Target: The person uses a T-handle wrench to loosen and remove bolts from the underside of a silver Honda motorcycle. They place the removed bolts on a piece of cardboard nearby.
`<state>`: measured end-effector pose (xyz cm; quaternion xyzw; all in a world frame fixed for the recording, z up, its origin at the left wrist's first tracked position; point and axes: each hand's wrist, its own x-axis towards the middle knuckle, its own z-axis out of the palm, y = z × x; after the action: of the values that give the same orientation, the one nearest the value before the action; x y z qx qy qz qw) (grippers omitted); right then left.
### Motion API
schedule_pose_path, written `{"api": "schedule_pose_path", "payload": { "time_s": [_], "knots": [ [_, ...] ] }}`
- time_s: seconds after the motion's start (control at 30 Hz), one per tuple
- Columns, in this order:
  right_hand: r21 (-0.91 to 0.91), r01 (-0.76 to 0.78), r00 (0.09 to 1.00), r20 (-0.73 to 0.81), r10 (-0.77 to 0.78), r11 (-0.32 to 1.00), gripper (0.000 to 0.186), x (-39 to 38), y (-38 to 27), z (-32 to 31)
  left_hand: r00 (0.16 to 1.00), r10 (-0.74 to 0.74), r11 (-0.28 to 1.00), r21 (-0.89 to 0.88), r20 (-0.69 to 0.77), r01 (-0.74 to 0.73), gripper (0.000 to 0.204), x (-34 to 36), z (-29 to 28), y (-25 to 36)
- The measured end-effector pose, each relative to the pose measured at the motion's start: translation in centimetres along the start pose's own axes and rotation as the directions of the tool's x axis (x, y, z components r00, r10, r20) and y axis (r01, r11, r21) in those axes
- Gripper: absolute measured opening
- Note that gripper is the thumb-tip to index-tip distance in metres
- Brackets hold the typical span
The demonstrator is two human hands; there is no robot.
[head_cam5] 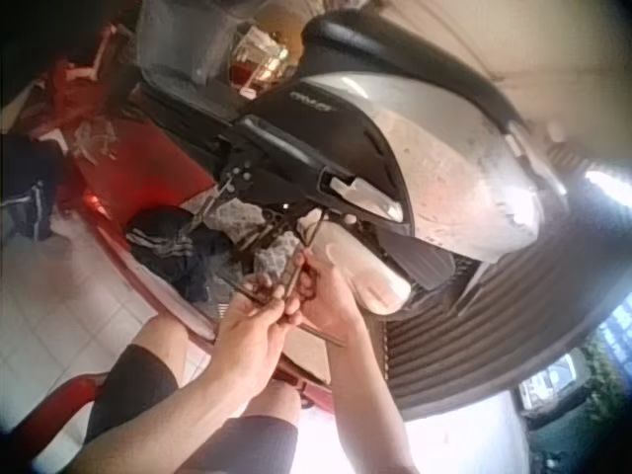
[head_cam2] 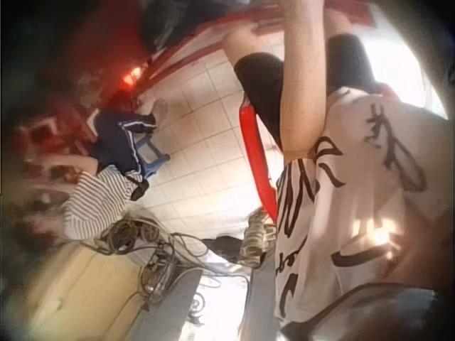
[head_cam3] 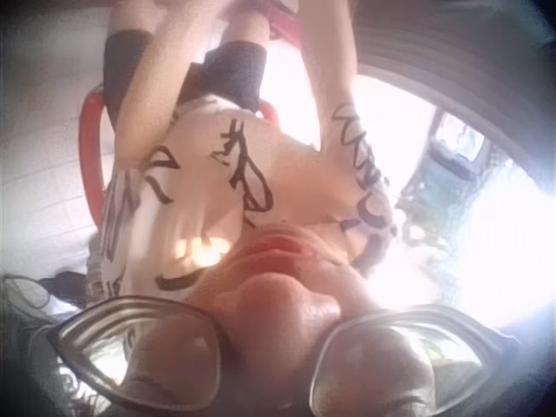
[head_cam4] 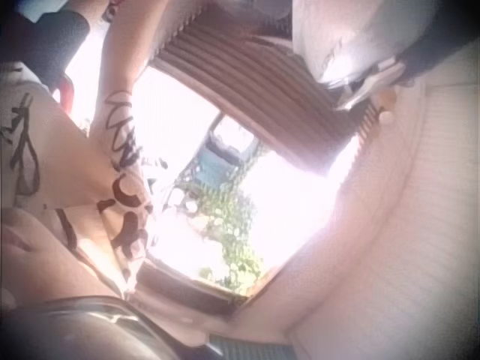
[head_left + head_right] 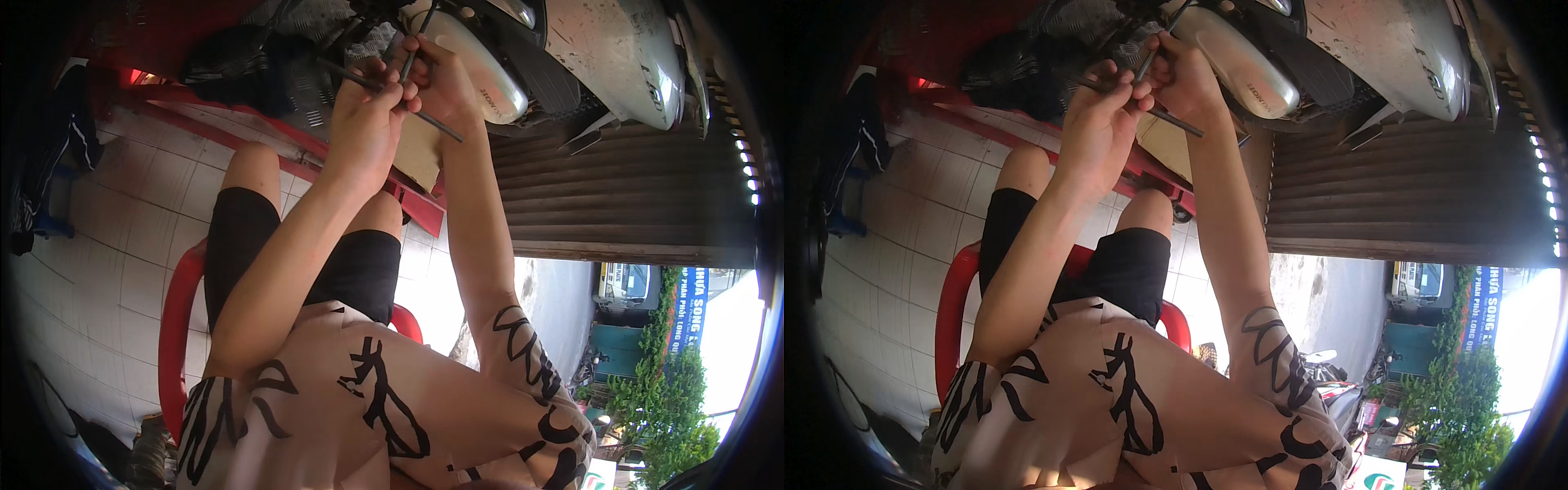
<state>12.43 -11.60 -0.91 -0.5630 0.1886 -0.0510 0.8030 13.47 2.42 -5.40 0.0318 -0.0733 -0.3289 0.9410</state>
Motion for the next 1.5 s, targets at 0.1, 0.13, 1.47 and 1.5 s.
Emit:
{"api": "schedule_pose_path", "payload": {
  "time_s": [0.1,0.13,1.47,1.5],
  "knots": [
    [-0.013,0.009,0.999,0.041,-0.009,1.0,0.03,-2.6,2.1,0.0,0.99,-0.101,0.985,0.152,0.095,0.086,0.01,-4.2,0.3,-0.5],
    [-0.074,-0.013,0.999,0.032,0.015,0.997,0.032,-4.3,3.3,0.4,0.981,-0.176,0.973,0.166,0.082,0.161,0.007,-5.8,0.3,0.1],
    [-0.613,0.466,0.72,-0.157,-0.676,0.638,0.041,-28.8,17.9,-0.8,0.297,-0.852,-0.058,0.487,0.431,-0.872,0.016,-20.7,26.1,3.9],
    [-0.705,0.497,0.636,-0.102,-0.765,0.507,0.046,-28.6,17.4,-1.8,0.16,-0.81,0.041,0.326,0.564,-0.945,0.022,-20.3,27.1,4.6]
  ]
}}
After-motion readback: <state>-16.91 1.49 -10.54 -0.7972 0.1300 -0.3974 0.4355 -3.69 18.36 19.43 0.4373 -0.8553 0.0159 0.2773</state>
